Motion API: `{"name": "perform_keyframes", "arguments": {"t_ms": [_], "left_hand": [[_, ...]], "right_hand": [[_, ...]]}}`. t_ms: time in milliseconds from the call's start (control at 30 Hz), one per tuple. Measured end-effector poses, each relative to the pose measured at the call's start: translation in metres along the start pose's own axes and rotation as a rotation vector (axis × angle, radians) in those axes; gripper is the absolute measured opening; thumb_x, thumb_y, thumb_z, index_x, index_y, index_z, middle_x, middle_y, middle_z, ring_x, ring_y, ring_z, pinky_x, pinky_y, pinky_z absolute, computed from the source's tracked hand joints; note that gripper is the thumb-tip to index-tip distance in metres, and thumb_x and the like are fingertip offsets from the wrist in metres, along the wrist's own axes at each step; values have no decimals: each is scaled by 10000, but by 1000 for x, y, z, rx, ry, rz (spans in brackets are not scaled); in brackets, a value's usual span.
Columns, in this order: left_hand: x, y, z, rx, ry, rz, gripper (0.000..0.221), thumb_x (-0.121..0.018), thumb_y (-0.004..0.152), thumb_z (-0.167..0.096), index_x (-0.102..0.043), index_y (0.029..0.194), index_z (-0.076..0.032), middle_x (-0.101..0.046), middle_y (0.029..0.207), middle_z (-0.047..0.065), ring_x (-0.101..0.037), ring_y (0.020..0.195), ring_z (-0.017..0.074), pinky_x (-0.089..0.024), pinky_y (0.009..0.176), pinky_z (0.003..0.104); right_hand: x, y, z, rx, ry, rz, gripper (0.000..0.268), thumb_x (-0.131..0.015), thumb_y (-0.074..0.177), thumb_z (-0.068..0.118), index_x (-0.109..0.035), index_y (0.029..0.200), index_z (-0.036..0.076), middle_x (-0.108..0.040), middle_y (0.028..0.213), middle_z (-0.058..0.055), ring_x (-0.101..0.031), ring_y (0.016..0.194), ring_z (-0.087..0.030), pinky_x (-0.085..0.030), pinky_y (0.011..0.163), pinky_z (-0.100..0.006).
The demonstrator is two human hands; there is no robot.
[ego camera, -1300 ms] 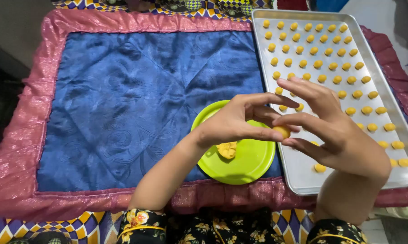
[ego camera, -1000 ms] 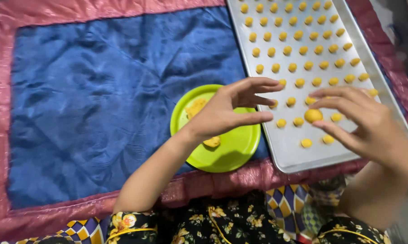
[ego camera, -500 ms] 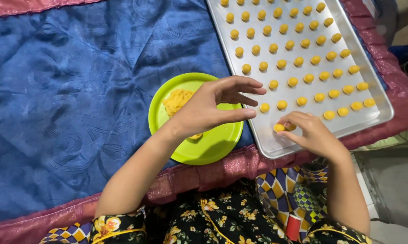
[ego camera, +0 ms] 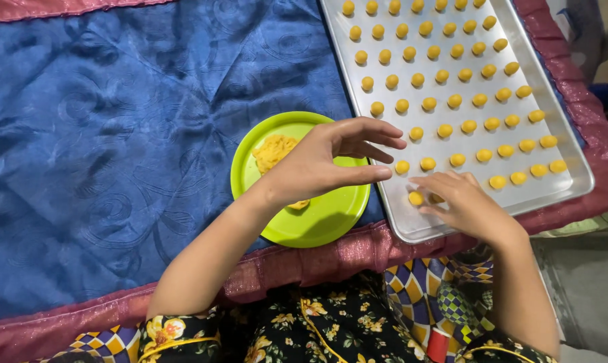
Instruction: Shaping dough into balls, placing them on a tray, and putting the tray into an oven
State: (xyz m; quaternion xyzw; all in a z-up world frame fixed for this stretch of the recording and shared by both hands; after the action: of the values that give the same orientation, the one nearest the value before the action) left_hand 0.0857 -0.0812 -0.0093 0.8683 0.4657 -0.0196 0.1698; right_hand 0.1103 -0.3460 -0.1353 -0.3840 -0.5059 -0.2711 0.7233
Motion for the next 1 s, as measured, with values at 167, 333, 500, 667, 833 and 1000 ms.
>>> {"name": "perform_keyframes", "arguments": {"t_ms": [167,333,500,667,833,1000], "left_hand": [[0,0,2,-14,-4,6,415,-765,905,-186,-617,1281,-91,-694,1298,88,-698,1164,170,-590,1068,315],[-1,-1,1,-16,-7,16,421,-764,904,-191,-616,1283,-85,-697,1284,91,-691,1169,166,-590,1067,318],[-2,-1,-1,-32,4,22,408,-760,911,-190,-619,1278,-80,-702,1273,91,-689,1170,159,-578,1080,310],[-14,-8,-5,-20,-129,63,360,-752,937,-135,-641,1274,-75,-721,1249,92,-699,1146,152,-592,1045,286],[-36,-33,-47,-18,85,124,378,-721,933,-226,-644,1286,-115,-723,1281,63,-711,1189,179,-581,1111,317],[14,-59,-63,-191,595,-103,295,-549,1030,-219,-626,1261,-53,-691,1252,97,-683,1105,198,-566,1002,335]], "right_hand": [[-11,7,-1,125,-57,-74,330,-704,889,231,-688,1218,241,-718,1099,32,-629,1089,-236,-391,980,-423],[-7,3,2,153,-98,-106,258,-694,904,265,-696,1158,223,-725,1071,34,-645,1082,-235,-420,939,-422],[-12,1,5,145,-54,-80,264,-694,904,266,-691,1166,228,-722,1018,36,-652,1035,-229,-412,901,-401],[-17,2,8,119,-62,-73,262,-702,893,260,-660,1147,214,-694,1078,9,-640,1060,-260,-439,896,-428],[-8,-3,9,2,-19,32,546,-687,882,290,-581,1418,306,-529,1538,-26,-548,1309,-304,-407,978,-493],[42,-3,48,181,192,-194,561,-669,908,165,-538,1453,140,-660,1329,-108,-656,1152,-243,-584,928,-377]]}}
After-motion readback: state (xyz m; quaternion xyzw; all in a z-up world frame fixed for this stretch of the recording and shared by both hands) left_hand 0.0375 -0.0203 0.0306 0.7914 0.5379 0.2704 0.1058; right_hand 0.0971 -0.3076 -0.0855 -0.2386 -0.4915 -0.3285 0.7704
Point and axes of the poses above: each hand's wrist, its own y-axis towards the middle knuckle, its own x-axis out of the back of the hand, z = x × y, the point moved 8 cm from there along y, towards the middle knuckle
